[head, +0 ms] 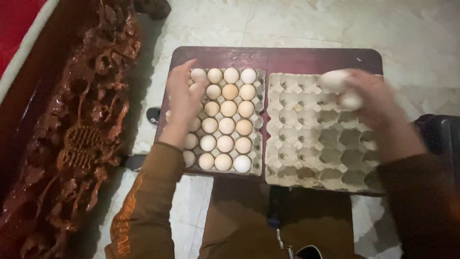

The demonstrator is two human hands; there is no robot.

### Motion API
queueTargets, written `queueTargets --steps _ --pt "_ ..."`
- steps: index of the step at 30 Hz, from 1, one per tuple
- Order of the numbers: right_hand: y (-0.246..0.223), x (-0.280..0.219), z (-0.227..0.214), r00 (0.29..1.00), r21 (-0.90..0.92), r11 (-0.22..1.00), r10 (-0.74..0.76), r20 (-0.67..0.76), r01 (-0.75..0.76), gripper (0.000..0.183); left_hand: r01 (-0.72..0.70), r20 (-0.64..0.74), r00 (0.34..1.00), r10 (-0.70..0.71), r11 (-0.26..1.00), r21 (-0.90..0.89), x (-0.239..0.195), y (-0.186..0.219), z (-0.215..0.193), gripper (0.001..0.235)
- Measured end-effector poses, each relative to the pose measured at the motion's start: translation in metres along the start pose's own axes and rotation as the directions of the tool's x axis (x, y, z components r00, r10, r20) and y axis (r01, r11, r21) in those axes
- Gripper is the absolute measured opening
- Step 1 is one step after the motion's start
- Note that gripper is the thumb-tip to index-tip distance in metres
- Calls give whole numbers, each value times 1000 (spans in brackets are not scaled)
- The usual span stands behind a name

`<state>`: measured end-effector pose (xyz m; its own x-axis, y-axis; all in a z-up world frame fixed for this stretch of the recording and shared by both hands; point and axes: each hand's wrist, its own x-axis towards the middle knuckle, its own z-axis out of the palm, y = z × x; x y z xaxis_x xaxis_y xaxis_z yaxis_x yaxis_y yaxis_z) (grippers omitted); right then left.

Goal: The person transfers eggs by hand between two cardboard egg trays on a small table, filling empty slots and occasionally swapping eggs between trays. The person handles eggs one at a time, placing them into the tray compartments without using any tools.

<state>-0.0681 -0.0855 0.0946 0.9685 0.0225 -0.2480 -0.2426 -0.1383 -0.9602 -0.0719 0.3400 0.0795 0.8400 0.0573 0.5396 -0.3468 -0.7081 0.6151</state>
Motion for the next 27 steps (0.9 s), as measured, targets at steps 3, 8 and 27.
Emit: queueTargets --steps 3,8,27 --pt "19 -8 69 937 423 902 -73 343 -85 33 238 257 961 -106 791 -564 -43 84 38 44" --pt "25 -44 156 961 452 879 24 277 -152 27 56 351 928 129 880 -471 -76 90 28 55" --pt "51 -53 151 937 530 779 217 272 -335 34 196 194 944 -266 928 317 -62 -34 -54 40"
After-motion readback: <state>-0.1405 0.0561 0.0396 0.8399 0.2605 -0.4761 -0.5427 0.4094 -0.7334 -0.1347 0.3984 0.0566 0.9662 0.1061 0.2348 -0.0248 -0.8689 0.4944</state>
